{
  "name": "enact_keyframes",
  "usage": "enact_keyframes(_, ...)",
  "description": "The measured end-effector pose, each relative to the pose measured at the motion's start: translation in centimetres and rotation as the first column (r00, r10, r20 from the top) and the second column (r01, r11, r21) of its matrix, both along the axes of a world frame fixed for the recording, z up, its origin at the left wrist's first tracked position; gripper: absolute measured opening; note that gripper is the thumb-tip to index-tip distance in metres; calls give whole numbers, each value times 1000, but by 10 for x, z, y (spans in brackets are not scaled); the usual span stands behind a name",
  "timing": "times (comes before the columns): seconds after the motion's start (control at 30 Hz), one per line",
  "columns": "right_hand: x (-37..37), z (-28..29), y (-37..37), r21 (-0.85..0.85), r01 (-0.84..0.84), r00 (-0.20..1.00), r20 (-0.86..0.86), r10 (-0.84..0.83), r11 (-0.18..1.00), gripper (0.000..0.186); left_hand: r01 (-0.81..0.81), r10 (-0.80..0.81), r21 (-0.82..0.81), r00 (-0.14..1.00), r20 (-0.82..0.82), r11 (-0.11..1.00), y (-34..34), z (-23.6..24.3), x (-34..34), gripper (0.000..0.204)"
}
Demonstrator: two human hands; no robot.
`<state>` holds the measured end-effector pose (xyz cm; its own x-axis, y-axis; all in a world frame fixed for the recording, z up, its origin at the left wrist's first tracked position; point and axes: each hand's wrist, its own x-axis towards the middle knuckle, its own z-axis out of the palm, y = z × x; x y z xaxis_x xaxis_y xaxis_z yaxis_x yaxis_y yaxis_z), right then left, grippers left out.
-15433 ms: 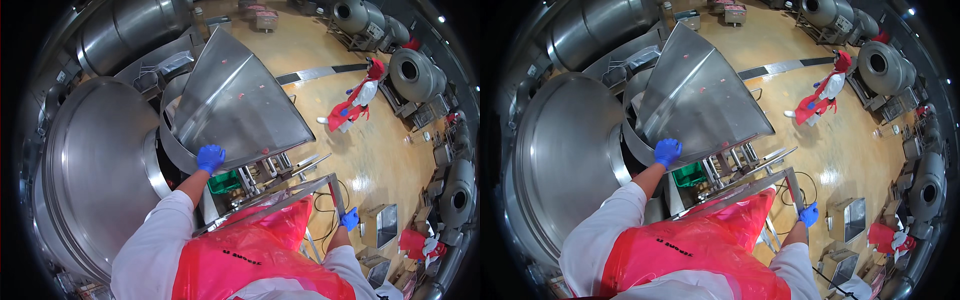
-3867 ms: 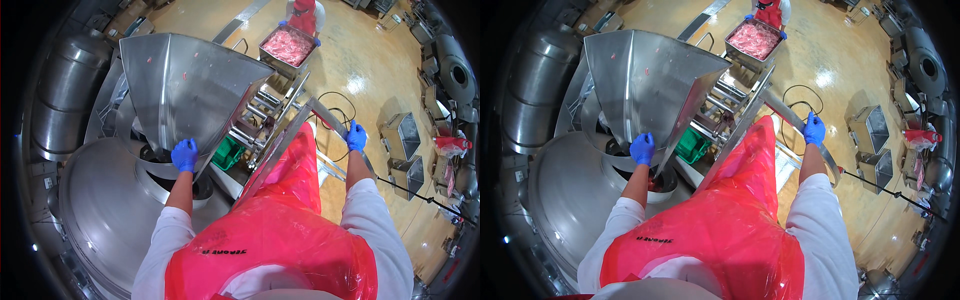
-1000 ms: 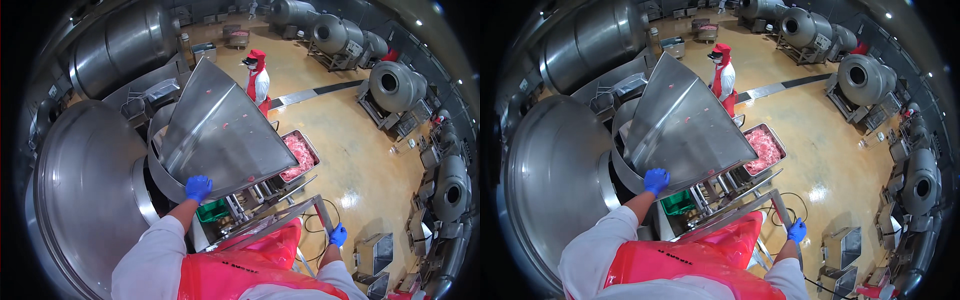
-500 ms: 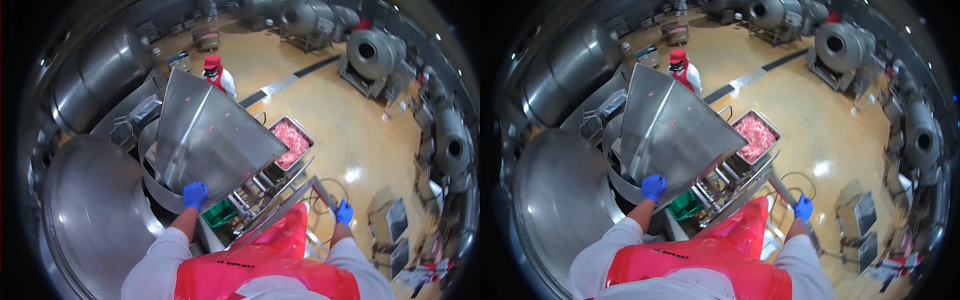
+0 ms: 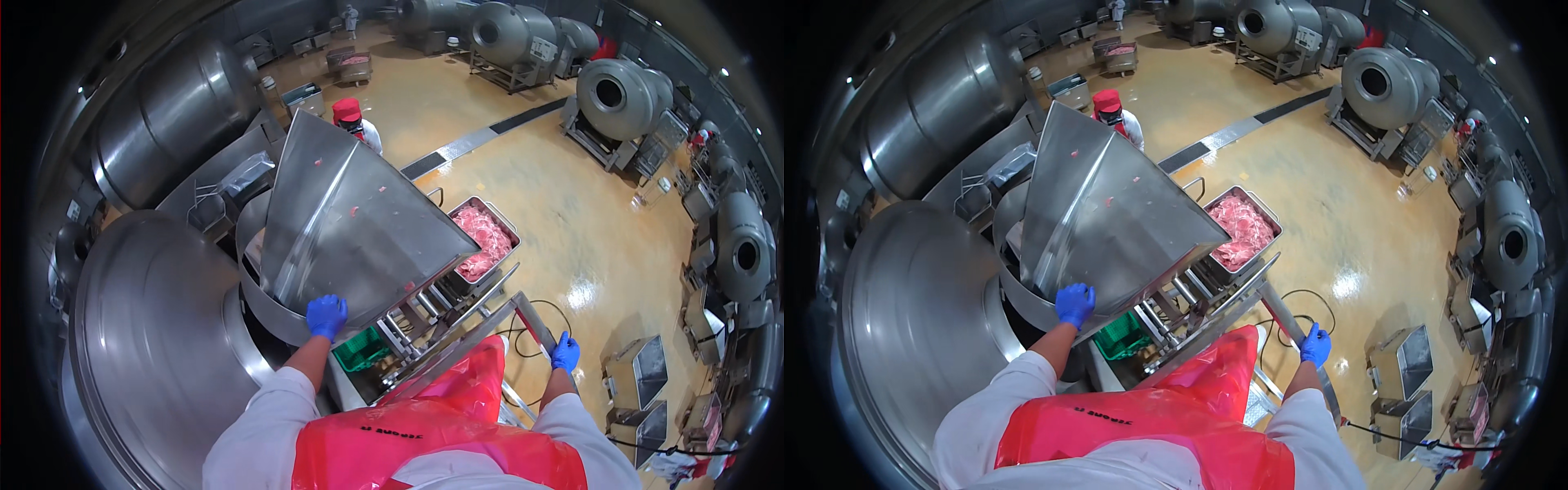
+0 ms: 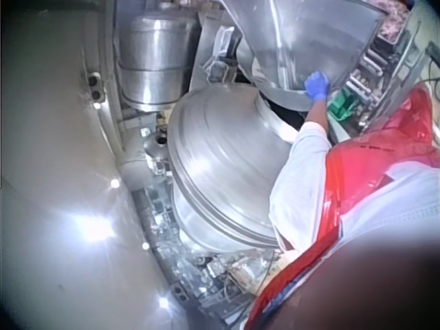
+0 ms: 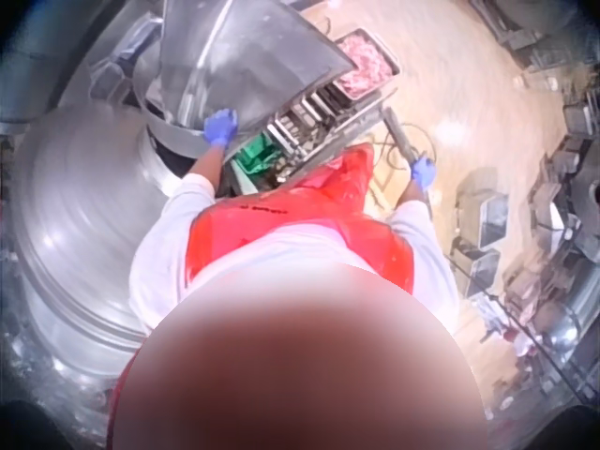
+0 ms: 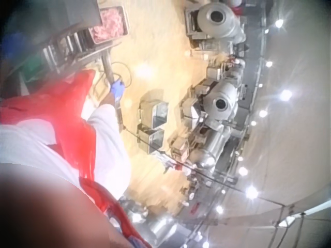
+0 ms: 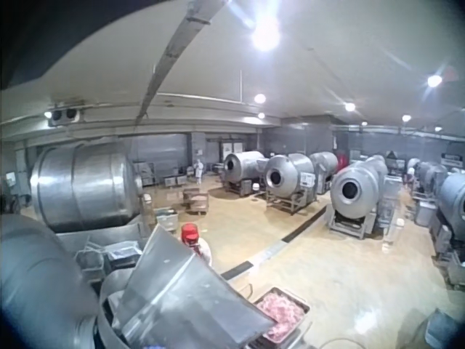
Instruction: The person stands at a processing station in a meat processing facility and loads raw meat from a large metal bin into a hopper. They use their gloved hands to push the meat into the machine and scrape the bin to ensure all contents are transferred. Other workers are visible in the background moving carts and handling similar materials.
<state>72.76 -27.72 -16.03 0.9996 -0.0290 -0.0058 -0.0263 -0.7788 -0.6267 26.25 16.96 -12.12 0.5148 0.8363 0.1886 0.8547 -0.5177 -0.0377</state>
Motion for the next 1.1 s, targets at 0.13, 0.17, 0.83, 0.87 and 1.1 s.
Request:
enact_keyframes(0.13, 2, -3, -5, -12, -24, 999, 47, 24, 1000, 58, -7, 7, -16, 1000, 9, 1000, -1, 0, 2, 33)
enact_keyframes(0.17, -1, -1, -4, -12, -19, 998, 61, 20, 1000, 59, -10, 10, -12, 1000, -16, 1000, 1, -1, 3, 33)
enact_keyframes(0.83, 5, -9, -7, 16, -30, 1000, 3, 30, 999, 57, 0, 2, 26, 998, -62, 1000, 1, -8, 2, 35)
enact_keyframes(0.87, 5, -12, -8, 29, -28, 1000, 4, 28, 999, 57, -1, 3, 21, 998, -67, 1000, 0, -8, 2, 35)
enact_keyframes(1.1, 2, -6, -6, -6, -6, 1000, 8, 6, 1000, 58, 1, 1, 20, 996, -85, 1000, 0, -7, 2, 35)
